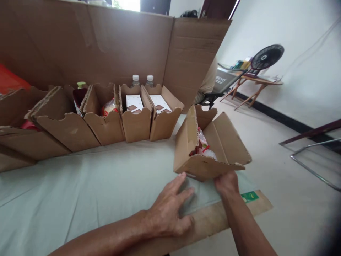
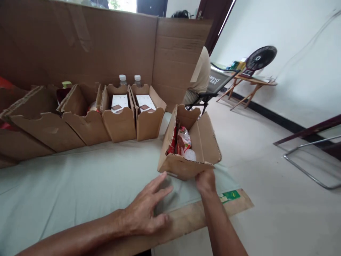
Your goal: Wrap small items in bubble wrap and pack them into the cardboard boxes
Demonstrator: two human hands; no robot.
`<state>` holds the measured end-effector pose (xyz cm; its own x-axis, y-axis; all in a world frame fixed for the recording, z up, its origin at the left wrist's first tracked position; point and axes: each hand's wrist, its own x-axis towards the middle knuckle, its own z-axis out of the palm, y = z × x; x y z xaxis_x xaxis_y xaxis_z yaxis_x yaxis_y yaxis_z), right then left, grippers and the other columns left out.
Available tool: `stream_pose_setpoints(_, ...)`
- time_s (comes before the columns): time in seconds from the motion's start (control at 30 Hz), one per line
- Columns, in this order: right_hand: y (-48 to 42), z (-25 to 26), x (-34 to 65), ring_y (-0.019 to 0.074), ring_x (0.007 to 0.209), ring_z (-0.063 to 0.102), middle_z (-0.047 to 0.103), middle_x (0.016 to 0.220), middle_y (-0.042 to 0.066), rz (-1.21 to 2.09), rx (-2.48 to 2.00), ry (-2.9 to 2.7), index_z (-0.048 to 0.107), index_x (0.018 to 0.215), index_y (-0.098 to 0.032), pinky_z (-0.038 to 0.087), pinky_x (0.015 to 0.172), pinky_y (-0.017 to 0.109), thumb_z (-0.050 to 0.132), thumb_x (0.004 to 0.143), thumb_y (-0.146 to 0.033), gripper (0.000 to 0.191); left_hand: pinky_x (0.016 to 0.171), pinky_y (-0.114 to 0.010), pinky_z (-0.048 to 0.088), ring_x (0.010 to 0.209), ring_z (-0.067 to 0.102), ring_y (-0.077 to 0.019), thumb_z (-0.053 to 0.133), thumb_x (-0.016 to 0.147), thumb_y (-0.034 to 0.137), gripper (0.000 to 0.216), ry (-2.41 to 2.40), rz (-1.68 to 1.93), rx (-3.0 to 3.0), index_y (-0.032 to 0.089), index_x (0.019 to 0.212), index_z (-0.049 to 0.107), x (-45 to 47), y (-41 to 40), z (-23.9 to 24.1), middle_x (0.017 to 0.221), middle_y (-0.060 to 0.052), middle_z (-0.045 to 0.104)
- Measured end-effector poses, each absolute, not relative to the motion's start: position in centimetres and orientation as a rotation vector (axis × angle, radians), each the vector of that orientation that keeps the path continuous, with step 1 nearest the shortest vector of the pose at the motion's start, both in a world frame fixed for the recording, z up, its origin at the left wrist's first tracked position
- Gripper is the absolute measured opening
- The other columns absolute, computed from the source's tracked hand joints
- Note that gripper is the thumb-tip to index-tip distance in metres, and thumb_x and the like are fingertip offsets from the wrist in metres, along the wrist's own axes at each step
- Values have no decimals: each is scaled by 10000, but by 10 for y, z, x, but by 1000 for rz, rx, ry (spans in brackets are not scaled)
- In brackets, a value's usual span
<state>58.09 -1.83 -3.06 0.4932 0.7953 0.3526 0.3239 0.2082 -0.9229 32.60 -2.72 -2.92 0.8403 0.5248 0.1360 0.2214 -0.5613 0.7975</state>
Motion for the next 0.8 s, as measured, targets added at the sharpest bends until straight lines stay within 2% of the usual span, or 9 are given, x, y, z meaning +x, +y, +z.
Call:
stream_pose_setpoints(0.07,-45,-42,576,336,1234,638,685,1314,115,515,-1356,-1081,633,1353,-248,535,1027,524,442,986,-702,614,1233,-647,287,1586,196,-404,667,788,237,691,634,516,2277,143,1464,560,304,-19,-37,1705,-229,224)
stream_pose_setpoints(0.17,-67,-53,568,369,1372,535,633,1410,133,527,-1503,-1151,589,1408,-248,448,1142,525,732,821,-656,729,1205,-664,343,1578,240,-401,615,824,195,598,791,572,2410,139,1420,595,273,-11,-50,1667,-231,332)
stream_pose_setpoints(0.23,-63,-53,566,377,1327,569,672,1338,149,471,-1664,-1175,634,1331,-216,447,1140,527,824,750,-597,721,1190,-666,372,1555,313,-394,609,849,206,556,856,558,2472,149,1402,605,262,-9,-54,1634,-220,405)
stream_pose_setpoints(0.3,-45,-47,571,364,1228,636,719,1237,148,491,-1705,-1184,667,1243,-199,490,1095,522,809,772,-577,620,1191,-673,371,1523,383,-388,618,859,217,527,856,501,2528,164,1382,615,259,-8,-54,1604,-205,459)
stream_pose_setpoints(0.4,-6,-32,589,334,1191,659,721,1251,130,599,-1576,-1161,646,1230,-210,502,1086,509,822,764,-553,605,1203,-672,358,1501,422,-386,632,844,201,506,798,441,2582,167,1349,632,263,-9,-52,1590,-198,482)
stream_pose_setpoints(0.57,65,-11,626,342,1197,654,729,1265,104,771,-1462,-1174,652,1197,-229,485,1104,533,922,603,-511,711,1213,-657,358,1502,427,-365,625,848,182,484,788,461,2564,185,1332,635,264,-9,-48,1588,-171,494)
stream_pose_setpoints(0.8,138,-2,631,303,1108,688,773,1136,91,865,-1412,-1248,692,1094,-211,503,1074,505,877,561,-396,594,1175,-677,404,1488,444,-383,617,831,168,502,771,443,2568,185,1332,642,264,-7,-49,1581,-179,500)
